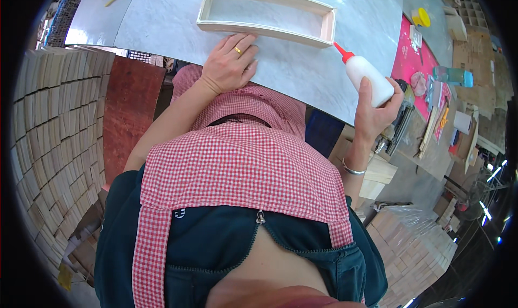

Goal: Assembling wooden boxes by applying glue to joints and securing them with a pneumatic stapler.

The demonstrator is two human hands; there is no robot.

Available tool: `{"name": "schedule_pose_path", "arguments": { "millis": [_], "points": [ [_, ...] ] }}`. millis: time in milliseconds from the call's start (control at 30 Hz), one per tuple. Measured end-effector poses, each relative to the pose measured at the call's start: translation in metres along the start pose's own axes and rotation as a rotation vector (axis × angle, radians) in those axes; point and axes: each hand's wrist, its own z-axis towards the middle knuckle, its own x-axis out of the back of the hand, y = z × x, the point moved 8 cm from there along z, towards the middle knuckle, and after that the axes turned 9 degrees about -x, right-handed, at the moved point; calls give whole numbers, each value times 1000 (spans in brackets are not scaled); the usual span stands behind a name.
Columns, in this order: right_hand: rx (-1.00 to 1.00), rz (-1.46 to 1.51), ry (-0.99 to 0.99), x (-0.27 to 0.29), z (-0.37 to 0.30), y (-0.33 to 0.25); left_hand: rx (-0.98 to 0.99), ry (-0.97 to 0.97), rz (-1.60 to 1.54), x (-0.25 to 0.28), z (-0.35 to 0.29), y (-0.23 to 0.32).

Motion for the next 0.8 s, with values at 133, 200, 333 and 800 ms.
{"name": "schedule_pose_path", "arguments": {
  "millis": [133, 200, 333, 800],
  "points": [
    [-85, 87, -56, 3, 1, 11, 8, -15, -5, -1, 3, 0],
    [-138, 157, -99, 2, 6, 19, 6, -20, -7, -1, 7, 0],
    [-133, 259, 87, 17, 36, 24, 9, -22, -18, 3, 9, 1],
    [-289, -584, 180, 28, 294, 219, 31, -97, -31, -1, 5, 5]
  ]
}}
